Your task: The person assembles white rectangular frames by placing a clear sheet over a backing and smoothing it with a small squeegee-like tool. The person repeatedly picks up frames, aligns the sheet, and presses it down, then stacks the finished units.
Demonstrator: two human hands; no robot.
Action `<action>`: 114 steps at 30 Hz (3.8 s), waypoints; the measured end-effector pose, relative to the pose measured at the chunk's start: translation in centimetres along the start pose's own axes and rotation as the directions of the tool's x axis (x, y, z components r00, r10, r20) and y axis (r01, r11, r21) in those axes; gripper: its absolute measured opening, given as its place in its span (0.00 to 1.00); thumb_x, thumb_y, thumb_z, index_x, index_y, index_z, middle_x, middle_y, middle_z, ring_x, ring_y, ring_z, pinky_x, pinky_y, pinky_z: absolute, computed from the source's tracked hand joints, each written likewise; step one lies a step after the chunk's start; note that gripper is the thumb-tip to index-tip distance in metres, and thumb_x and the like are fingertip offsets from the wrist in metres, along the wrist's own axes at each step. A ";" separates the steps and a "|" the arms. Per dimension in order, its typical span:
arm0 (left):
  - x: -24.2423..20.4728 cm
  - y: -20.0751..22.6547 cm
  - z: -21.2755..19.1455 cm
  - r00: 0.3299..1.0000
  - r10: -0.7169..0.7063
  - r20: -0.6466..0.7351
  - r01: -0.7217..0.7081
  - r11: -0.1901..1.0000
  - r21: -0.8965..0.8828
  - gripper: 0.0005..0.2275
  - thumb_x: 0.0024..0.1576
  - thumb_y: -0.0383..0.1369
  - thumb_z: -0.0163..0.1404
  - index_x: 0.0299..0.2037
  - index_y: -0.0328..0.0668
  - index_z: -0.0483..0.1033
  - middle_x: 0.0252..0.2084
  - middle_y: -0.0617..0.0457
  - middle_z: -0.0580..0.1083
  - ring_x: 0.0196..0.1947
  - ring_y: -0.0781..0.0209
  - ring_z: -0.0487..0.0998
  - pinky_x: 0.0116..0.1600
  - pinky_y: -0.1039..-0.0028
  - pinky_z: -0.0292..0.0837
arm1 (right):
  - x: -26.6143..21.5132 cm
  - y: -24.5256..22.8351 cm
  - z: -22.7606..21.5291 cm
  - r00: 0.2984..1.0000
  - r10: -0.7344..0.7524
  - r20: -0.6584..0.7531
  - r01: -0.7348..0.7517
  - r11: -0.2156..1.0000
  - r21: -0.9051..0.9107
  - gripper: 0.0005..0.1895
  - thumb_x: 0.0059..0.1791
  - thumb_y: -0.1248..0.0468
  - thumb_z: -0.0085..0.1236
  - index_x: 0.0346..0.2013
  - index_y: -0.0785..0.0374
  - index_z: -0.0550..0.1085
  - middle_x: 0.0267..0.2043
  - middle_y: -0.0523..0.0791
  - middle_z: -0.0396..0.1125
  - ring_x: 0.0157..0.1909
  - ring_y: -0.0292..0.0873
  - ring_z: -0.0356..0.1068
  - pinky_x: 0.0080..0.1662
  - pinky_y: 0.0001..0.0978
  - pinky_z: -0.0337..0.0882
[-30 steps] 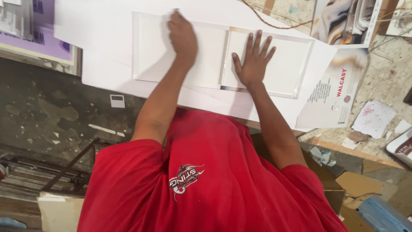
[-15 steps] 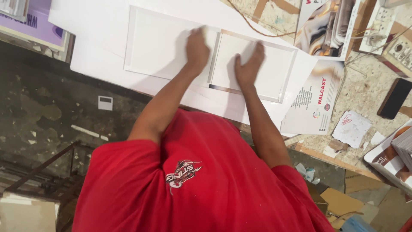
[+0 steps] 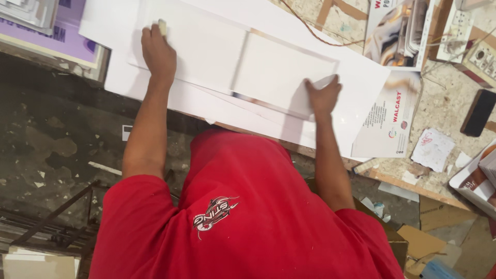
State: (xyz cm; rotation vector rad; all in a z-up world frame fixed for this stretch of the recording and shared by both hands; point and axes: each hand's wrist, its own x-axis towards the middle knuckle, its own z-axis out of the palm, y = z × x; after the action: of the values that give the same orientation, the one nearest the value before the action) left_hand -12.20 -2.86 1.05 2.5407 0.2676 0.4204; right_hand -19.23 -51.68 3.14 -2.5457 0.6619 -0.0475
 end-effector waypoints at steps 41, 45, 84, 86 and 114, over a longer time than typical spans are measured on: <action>-4.1 14.9 18.8 0.983 0.165 0.078 -0.177 0.966 0.191 0.20 0.58 0.27 0.42 0.62 0.36 0.70 0.56 0.41 0.72 0.56 0.44 0.74 0.52 0.57 0.74 | -8.6 -4.4 6.2 0.929 -0.365 0.065 0.368 0.929 -0.046 0.43 0.57 0.45 0.50 0.74 0.74 0.53 0.79 0.64 0.41 0.81 0.67 0.35 0.76 0.64 0.34; 3.0 6.8 14.7 0.979 -0.107 0.175 0.058 0.963 0.264 0.19 0.59 0.26 0.46 0.61 0.33 0.69 0.52 0.39 0.70 0.50 0.43 0.75 0.48 0.58 0.76 | -9.0 -4.9 5.6 0.944 -0.326 0.054 0.331 0.934 -0.136 0.44 0.56 0.41 0.49 0.74 0.70 0.55 0.78 0.67 0.38 0.79 0.70 0.30 0.73 0.67 0.31; -7.9 27.1 14.9 0.488 0.797 0.358 -0.738 0.595 -0.319 0.17 0.52 0.21 0.45 0.51 0.39 0.79 0.43 0.47 0.71 0.49 0.48 0.70 0.51 0.57 0.63 | -13.5 1.5 2.6 0.889 -0.439 0.134 0.401 0.885 0.236 0.49 0.37 0.47 0.82 0.66 0.58 0.67 0.78 0.52 0.52 0.81 0.57 0.48 0.78 0.56 0.43; -8.7 26.5 14.8 0.470 0.798 0.376 -0.731 0.591 -0.341 0.16 0.54 0.21 0.46 0.52 0.39 0.78 0.44 0.46 0.70 0.49 0.48 0.70 0.53 0.57 0.63 | -13.9 1.4 3.0 0.934 -0.354 0.056 0.313 0.883 0.350 0.50 0.34 0.51 0.85 0.64 0.60 0.66 0.78 0.52 0.53 0.80 0.56 0.51 0.78 0.52 0.50; -8.8 25.2 15.5 0.474 0.770 0.427 -0.742 0.610 -0.276 0.16 0.52 0.22 0.49 0.46 0.51 0.84 0.49 0.43 0.69 0.47 0.47 0.71 0.45 0.58 0.65 | -15.9 0.6 2.3 0.852 -0.497 -0.166 0.524 0.814 0.251 0.18 0.42 0.56 0.75 0.40 0.63 0.81 0.40 0.44 0.69 0.46 0.46 0.66 0.54 0.42 0.62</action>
State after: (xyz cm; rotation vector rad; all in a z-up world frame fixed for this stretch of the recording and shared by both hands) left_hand -12.43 -33.66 0.27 2.4605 -1.1261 0.0256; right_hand -33.14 -43.67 2.23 -2.3679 -0.0267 -0.4202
